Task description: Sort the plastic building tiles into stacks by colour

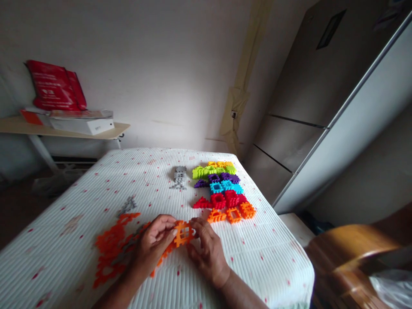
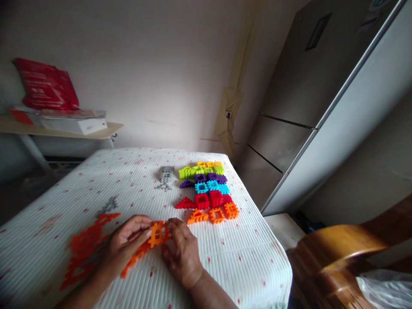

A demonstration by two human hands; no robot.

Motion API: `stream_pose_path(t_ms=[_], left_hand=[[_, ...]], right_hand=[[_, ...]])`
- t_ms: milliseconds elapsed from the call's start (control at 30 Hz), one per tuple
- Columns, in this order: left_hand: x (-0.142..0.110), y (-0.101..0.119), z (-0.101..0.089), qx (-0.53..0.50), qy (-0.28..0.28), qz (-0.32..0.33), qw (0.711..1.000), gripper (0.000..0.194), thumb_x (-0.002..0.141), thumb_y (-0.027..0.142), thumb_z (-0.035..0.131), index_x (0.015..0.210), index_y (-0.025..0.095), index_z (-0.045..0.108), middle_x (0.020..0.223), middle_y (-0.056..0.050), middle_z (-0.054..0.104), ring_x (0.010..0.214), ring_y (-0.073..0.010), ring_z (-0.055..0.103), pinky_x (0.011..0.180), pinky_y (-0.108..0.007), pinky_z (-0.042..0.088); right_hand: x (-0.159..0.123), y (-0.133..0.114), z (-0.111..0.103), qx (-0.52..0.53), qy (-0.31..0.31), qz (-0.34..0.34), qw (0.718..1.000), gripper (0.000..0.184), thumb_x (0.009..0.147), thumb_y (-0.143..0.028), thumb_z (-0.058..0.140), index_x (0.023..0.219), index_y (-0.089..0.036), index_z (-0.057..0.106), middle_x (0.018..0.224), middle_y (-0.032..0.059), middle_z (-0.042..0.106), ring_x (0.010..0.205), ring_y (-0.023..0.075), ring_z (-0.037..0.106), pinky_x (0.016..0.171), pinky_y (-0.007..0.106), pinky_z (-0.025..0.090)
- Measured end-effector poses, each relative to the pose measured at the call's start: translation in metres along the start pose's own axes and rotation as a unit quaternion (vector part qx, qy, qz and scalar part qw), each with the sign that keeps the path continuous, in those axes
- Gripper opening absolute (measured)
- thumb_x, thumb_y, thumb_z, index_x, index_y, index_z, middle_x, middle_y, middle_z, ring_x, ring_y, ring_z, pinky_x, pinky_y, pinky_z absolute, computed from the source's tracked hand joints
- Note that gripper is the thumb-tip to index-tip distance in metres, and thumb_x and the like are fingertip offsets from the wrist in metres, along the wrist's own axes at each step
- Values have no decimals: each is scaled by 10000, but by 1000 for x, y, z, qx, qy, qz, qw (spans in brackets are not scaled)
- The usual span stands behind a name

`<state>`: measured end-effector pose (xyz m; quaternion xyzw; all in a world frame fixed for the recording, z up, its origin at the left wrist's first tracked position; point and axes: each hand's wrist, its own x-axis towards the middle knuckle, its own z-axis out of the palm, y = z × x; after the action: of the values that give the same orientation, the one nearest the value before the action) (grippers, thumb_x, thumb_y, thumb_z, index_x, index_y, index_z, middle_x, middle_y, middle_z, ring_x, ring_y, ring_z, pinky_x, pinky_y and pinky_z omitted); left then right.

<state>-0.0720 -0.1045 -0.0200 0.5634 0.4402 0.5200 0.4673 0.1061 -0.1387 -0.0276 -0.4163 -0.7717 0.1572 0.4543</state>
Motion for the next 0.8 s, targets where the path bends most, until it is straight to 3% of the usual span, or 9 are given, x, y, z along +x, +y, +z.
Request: stream_pose_path(t_ms=[267, 400, 567, 800], left_hand=[[1, -3, -3, -34, -28, -35, 998, 295, 716, 406, 651, 887, 191, 545, 786, -41, 690, 726, -189, 679, 650, -292, 559], [1, -2, -1, -21, -7, -15, 1000, 279, 727, 389, 626, 904, 187, 553, 772, -46, 692, 705, -187, 676, 636, -290, 557], [-2, -4, 0, 120, 15, 100, 988, 253, 803, 332, 530, 1000, 183, 584, 839, -59, 687, 787, -176, 666, 719, -292, 559], [-3, -7, -8, 313, -18, 286, 906, 360, 824, 218, 518, 1184, 223, 504, 1098, -85, 628, 1013, -197, 602, 873, -331, 516]], right_hand=[[0, 0, 1, 11, -10, 23, 1000, 476, 786, -150, 536, 1248, -236, 462, 1215, 86, 535, 1077, 201, 546, 882, 316, 498], [-1, -1, 0, 8, -9, 30, 999, 472, 785, -174, 557, 1243, -237, 461, 1159, 78, 552, 1006, 196, 564, 836, 307, 507], [-3, 4, 2, -6, 23, 40, 999, 470, 795, -198, 553, 1251, -243, 445, 1064, 63, 576, 839, 171, 579, 694, 274, 513], [-3, 7, 2, -25, 43, 64, 997, 434, 806, -220, 551, 1230, -226, 460, 938, 40, 588, 742, 151, 554, 618, 253, 478]])
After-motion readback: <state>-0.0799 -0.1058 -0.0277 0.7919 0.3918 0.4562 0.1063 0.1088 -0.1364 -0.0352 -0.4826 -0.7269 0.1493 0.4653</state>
